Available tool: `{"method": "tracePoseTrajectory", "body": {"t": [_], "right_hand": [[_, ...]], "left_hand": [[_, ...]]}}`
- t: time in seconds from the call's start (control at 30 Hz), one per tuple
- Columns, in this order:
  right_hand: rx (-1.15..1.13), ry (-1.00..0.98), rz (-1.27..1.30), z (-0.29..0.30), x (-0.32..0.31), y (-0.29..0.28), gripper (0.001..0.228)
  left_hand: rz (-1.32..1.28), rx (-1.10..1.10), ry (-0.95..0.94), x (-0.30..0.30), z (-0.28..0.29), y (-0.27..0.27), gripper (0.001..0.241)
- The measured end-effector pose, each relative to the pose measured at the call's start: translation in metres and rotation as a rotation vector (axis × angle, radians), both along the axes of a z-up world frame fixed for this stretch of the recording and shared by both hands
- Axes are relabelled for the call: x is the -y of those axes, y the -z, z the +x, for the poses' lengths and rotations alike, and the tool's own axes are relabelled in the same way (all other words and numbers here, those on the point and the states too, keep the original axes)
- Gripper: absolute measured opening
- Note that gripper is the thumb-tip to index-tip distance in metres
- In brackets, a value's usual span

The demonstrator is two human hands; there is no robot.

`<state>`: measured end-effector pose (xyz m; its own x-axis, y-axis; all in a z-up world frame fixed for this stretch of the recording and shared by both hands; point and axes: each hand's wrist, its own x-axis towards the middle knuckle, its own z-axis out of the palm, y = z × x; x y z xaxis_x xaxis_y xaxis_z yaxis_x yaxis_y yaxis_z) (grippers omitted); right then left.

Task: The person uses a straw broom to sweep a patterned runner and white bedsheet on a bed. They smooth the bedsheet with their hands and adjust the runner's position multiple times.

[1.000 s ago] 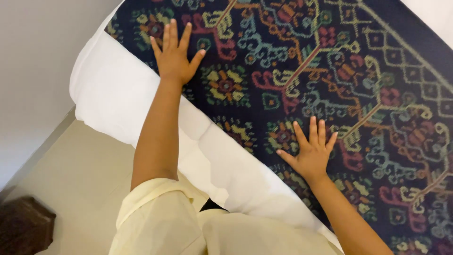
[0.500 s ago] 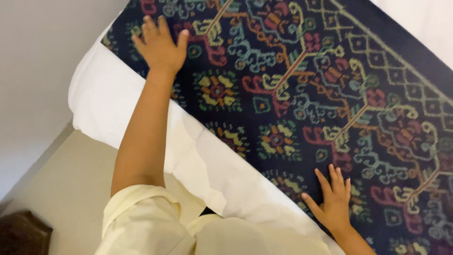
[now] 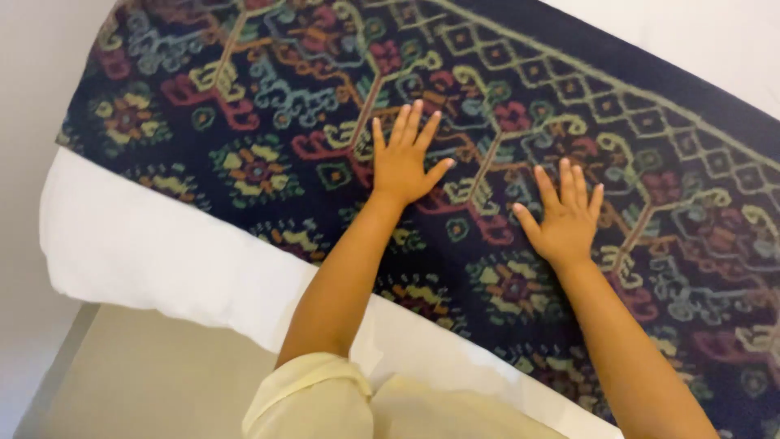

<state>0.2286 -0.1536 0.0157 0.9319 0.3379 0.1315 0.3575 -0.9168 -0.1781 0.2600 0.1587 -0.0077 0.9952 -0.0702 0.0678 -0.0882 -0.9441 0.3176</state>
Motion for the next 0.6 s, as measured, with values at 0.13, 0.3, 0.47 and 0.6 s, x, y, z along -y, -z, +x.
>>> {"method": "tracePoseTrajectory", "body": {"t": [0.13, 0.3, 0.47, 0.6], "right_hand": [[0.067, 0.256, -0.054, -0.040, 0.151, 0.000, 0.067], [0.255, 0.526, -0.125, -0.084, 0.295, 0.026, 0.067], [0.080, 0.700, 0.184, -0.027, 0.213, -0.014, 0.060], [-0.017, 0.153, 0.146, 0.020, 0.099, -0.017, 0.062]], "left_hand": [[0.032, -0.034, -0.046, -0.028, -0.007, -0.004, 0.086], [0.074, -0.124, -0.479, -0.055, 0.001, 0.007, 0.075], [0.006, -0.045, -0.254, 0.039, 0.026, -0.018, 0.083], [-0.027, 0.016, 0.212, 0.131, 0.047, -0.017, 0.079]]}}
